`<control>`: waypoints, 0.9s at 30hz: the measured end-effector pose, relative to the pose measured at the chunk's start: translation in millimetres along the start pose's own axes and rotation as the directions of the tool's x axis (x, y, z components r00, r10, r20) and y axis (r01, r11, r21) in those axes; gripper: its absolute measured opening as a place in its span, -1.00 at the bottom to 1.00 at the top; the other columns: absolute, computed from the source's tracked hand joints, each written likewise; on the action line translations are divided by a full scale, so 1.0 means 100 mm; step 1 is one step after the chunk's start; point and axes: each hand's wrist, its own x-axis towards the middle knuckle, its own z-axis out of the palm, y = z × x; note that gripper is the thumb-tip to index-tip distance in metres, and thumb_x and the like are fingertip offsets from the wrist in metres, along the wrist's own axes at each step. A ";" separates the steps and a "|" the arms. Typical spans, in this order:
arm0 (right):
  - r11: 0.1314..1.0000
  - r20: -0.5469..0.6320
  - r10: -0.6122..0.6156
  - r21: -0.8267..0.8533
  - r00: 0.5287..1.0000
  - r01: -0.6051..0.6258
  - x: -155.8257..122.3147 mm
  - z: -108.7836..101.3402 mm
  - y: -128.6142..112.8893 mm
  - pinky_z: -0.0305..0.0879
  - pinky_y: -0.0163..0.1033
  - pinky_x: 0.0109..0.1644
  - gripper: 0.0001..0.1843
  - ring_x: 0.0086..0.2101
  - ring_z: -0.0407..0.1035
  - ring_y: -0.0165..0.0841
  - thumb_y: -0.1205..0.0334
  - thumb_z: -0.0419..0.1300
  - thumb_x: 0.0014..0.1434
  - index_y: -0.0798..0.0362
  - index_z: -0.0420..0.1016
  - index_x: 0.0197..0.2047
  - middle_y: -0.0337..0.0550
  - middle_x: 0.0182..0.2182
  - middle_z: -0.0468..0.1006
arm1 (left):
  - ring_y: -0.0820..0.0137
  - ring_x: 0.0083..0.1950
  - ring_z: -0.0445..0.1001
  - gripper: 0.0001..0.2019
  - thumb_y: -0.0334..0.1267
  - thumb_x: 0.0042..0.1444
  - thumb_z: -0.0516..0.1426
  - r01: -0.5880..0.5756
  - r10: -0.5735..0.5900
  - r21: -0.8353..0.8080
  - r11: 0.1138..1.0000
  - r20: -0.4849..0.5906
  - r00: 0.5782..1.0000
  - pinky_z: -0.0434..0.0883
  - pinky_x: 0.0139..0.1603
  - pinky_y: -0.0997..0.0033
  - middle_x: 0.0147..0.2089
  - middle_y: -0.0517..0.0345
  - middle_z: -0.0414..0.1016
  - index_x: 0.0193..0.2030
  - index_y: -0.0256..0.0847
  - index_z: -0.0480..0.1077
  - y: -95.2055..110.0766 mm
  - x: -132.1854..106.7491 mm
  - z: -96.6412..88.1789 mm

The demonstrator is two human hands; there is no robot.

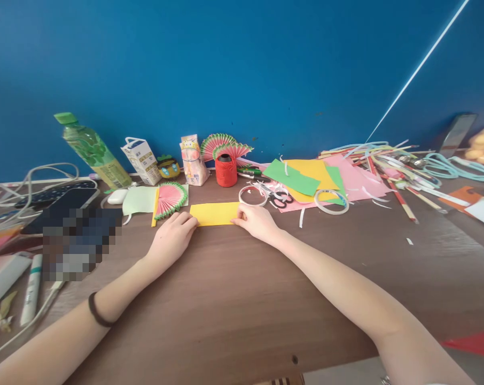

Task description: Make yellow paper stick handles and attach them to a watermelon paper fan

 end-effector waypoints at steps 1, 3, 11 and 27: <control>1.000 -0.004 -0.003 -0.003 1.000 0.003 0.00 0.00 0.00 -0.02 -0.35 -0.45 -0.74 -0.55 0.20 -0.45 0.14 0.19 0.06 0.03 0.19 -0.50 -0.33 -0.60 0.32 | 0.32 -0.30 0.28 -0.78 -0.45 0.16 -0.06 0.000 0.000 -0.001 1.000 0.001 1.000 0.21 -0.34 0.35 -0.35 0.08 0.39 -0.38 -0.18 0.36 0.00 0.00 0.00; 1.000 -0.009 -0.012 -0.013 1.000 0.012 0.00 0.00 0.01 -0.02 -0.36 -0.45 -0.75 -0.54 0.21 -0.45 0.13 0.19 0.07 0.03 0.20 -0.49 -0.33 -0.59 0.32 | 0.33 -0.31 0.28 -0.78 -0.45 0.16 -0.06 0.003 -0.003 0.000 1.000 -0.008 1.000 0.20 -0.36 0.36 -0.37 0.10 0.39 -0.38 -0.18 0.35 0.00 0.00 0.00; 0.999 0.000 -0.027 -0.044 1.000 0.027 -0.02 0.01 0.01 -0.01 -0.36 -0.45 -0.79 -0.54 0.22 -0.44 0.16 0.17 0.10 0.03 0.24 -0.46 -0.33 -0.59 0.33 | 0.33 -0.35 0.27 -0.81 -0.44 0.16 -0.02 -0.026 0.027 0.005 1.000 -0.052 0.998 0.17 -0.38 0.35 -0.41 0.09 0.37 -0.41 -0.20 0.36 -0.01 0.00 0.04; 0.996 -0.029 -0.067 -0.060 0.997 0.065 -0.02 0.04 0.06 0.00 -0.36 -0.45 -0.78 -0.53 0.26 -0.42 0.09 0.17 0.10 0.03 0.29 -0.45 -0.29 -0.57 0.39 | 0.35 -0.33 0.30 -0.79 -0.38 0.21 -0.06 0.016 -0.017 -0.019 1.000 -0.035 0.999 0.20 -0.38 0.38 -0.37 0.14 0.45 -0.38 -0.20 0.36 -0.02 -0.01 0.02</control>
